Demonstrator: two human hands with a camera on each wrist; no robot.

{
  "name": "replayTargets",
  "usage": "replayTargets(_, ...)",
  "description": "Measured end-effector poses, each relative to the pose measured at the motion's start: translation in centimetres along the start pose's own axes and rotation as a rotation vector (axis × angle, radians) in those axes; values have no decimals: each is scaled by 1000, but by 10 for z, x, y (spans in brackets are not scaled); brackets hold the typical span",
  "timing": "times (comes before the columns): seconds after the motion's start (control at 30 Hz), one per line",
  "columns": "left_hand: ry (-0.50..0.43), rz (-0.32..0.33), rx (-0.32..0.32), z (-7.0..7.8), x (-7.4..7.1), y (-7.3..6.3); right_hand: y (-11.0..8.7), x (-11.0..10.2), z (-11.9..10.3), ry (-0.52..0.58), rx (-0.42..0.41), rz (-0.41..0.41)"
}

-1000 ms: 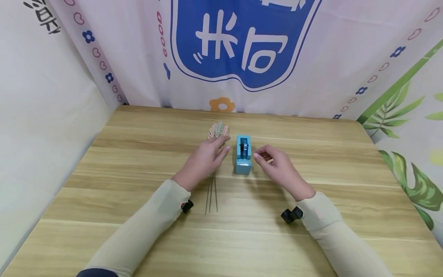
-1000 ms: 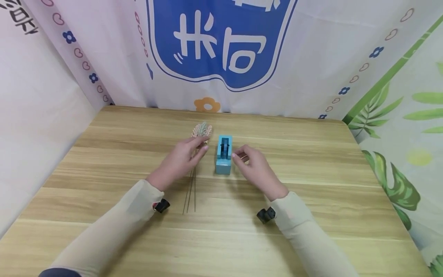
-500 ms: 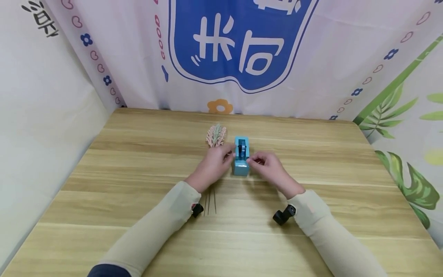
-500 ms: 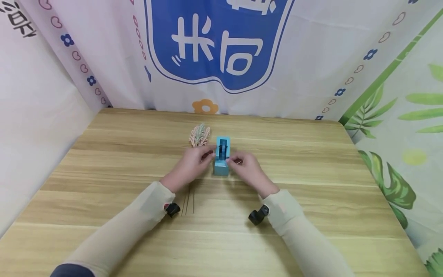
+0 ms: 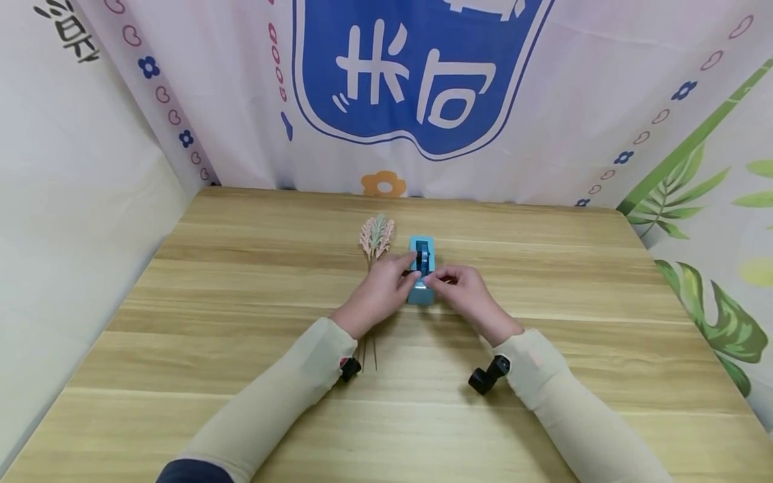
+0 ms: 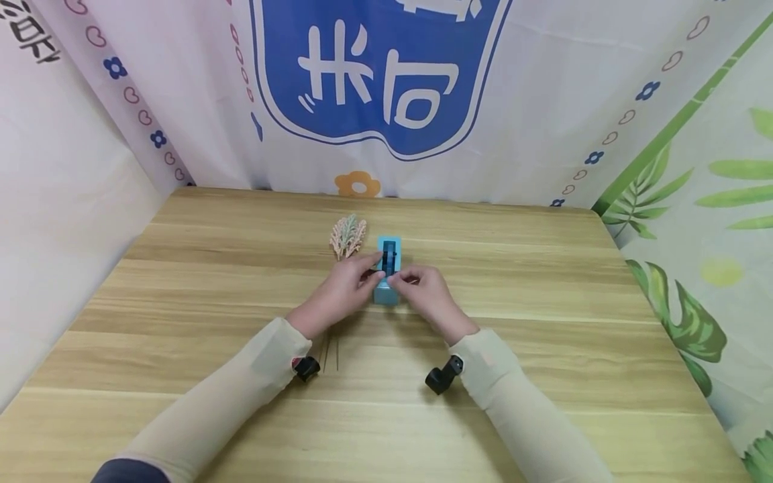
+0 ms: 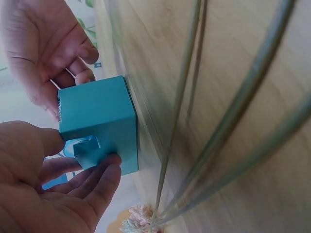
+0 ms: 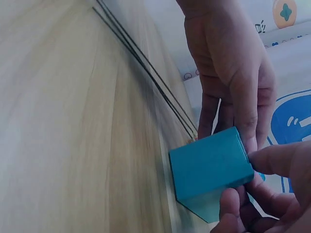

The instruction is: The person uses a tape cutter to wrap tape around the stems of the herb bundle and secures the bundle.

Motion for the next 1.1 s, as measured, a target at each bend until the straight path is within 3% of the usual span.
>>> replayTargets(0.67,-1,20,-1,-2,2,0,1,0,6,178,142,34)
replayTargets(1.1,30,-10,36,0,2,-1,0,1,-1,315,161,10)
Point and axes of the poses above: each hand's wrist, its own y-axis towards the middle knuckle, its own x-axis out of the palm, z = x × y, the point moved 4 cm from there along y, towards the middle knuckle, and after that the axes turned 4 degrees about -x, right-handed, at the moved point
